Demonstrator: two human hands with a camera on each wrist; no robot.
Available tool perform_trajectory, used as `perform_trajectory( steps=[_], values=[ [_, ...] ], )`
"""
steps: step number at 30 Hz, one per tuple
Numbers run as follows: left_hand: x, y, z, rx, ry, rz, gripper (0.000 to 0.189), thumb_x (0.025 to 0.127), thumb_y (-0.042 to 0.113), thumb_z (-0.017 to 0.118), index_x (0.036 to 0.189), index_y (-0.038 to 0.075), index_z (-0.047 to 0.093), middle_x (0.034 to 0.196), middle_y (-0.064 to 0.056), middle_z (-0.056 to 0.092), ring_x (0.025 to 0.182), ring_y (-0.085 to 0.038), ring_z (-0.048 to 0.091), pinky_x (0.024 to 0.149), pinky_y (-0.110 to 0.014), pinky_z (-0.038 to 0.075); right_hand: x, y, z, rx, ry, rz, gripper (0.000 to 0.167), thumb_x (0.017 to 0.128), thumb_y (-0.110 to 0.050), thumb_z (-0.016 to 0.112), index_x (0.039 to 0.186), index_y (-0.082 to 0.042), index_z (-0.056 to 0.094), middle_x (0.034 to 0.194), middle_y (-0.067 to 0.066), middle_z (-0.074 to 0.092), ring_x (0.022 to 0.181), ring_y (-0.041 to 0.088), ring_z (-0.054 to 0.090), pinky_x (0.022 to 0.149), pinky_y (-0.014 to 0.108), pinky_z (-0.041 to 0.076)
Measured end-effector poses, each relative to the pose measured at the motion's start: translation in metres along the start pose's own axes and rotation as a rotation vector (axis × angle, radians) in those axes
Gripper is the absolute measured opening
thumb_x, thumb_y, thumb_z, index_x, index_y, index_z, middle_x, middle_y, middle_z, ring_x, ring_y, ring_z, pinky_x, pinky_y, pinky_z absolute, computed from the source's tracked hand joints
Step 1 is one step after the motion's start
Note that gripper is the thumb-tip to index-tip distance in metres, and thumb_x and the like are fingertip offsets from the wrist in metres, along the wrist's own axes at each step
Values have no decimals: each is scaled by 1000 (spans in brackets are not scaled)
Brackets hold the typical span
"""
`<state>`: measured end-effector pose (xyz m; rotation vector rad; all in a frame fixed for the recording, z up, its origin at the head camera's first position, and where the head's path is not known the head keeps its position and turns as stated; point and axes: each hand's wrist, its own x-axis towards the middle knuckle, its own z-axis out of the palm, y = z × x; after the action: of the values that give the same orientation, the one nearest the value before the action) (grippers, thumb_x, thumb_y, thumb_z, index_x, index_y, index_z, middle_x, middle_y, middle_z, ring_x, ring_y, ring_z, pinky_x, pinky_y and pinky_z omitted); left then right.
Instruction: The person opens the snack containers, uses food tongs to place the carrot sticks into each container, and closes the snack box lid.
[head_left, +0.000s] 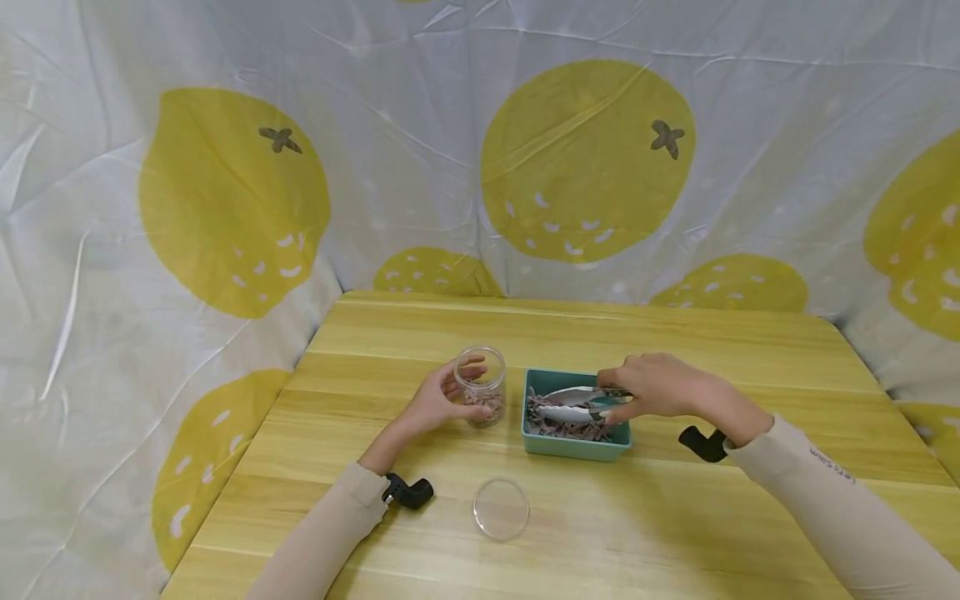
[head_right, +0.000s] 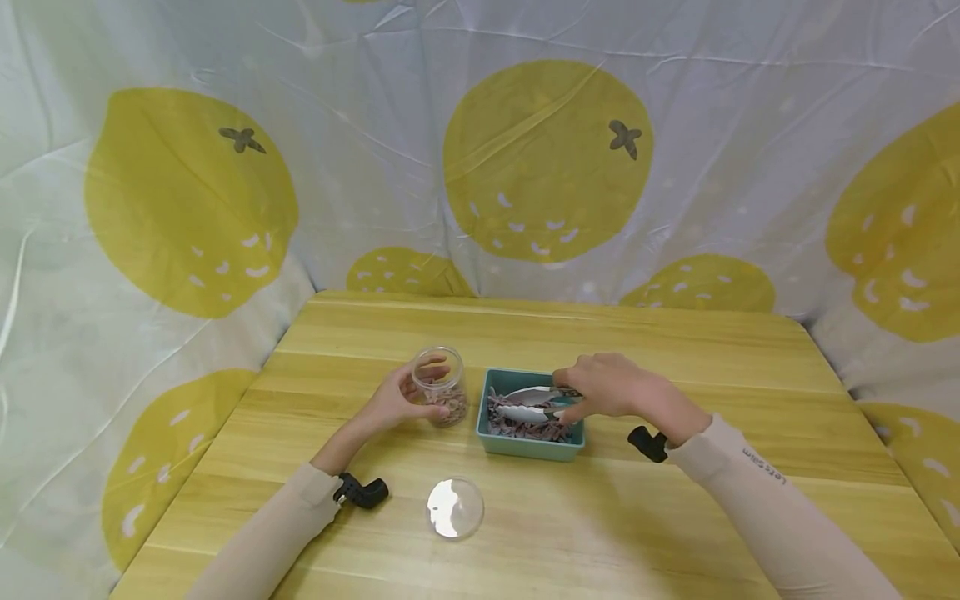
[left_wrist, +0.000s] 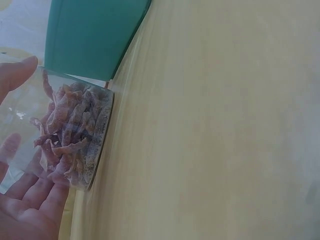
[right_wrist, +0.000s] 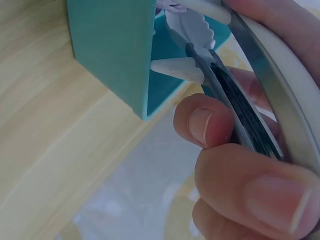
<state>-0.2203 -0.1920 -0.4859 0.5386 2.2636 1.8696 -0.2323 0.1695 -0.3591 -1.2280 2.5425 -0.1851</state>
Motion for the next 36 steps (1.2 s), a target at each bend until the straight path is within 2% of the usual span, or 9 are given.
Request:
perform_trajectory(
  steps=[9, 20, 27, 36],
  values=[
    [1, 0, 1, -22, -9, -6, 81, 80, -3, 82, 149, 3, 41, 146, -25, 47, 134, -41, 45, 113, -53, 32, -7, 7, -2, 36, 9, 1, 47, 91, -44, 71, 120, -7, 66, 99, 0, 69, 82, 16, 61, 73, 40, 53],
    [2, 1, 0, 15, 3, 1, 79, 80, 6, 85, 148, 8, 45, 143, -15, 54, 132, -35, 50, 111, -49, 36, -13, 10, -8, 111, -15, 28, 50, 92, -44, 70, 124, -7, 64, 86, -9, 66, 71, 4, 59, 72, 38, 52],
    [1, 1, 0, 20, 4, -1, 80, 79, 7, 86, 148, 7, 45, 143, -15, 54, 132, -35, 50, 111, -46, 37, -12, 10, -5, 99, -52, 71, 59, 89, -48, 72, 129, -5, 62, 102, 1, 67, 83, 14, 60, 75, 40, 52],
    [0, 2, 0, 19, 4, -3, 79, 79, 5, 85, 147, 6, 45, 143, -19, 52, 132, -37, 49, 112, -50, 35, -5, 5, -3, 93, -80, 71, 62, 87, -46, 76, 128, -1, 61, 99, 5, 70, 82, 14, 66, 78, 43, 55]
  ],
)
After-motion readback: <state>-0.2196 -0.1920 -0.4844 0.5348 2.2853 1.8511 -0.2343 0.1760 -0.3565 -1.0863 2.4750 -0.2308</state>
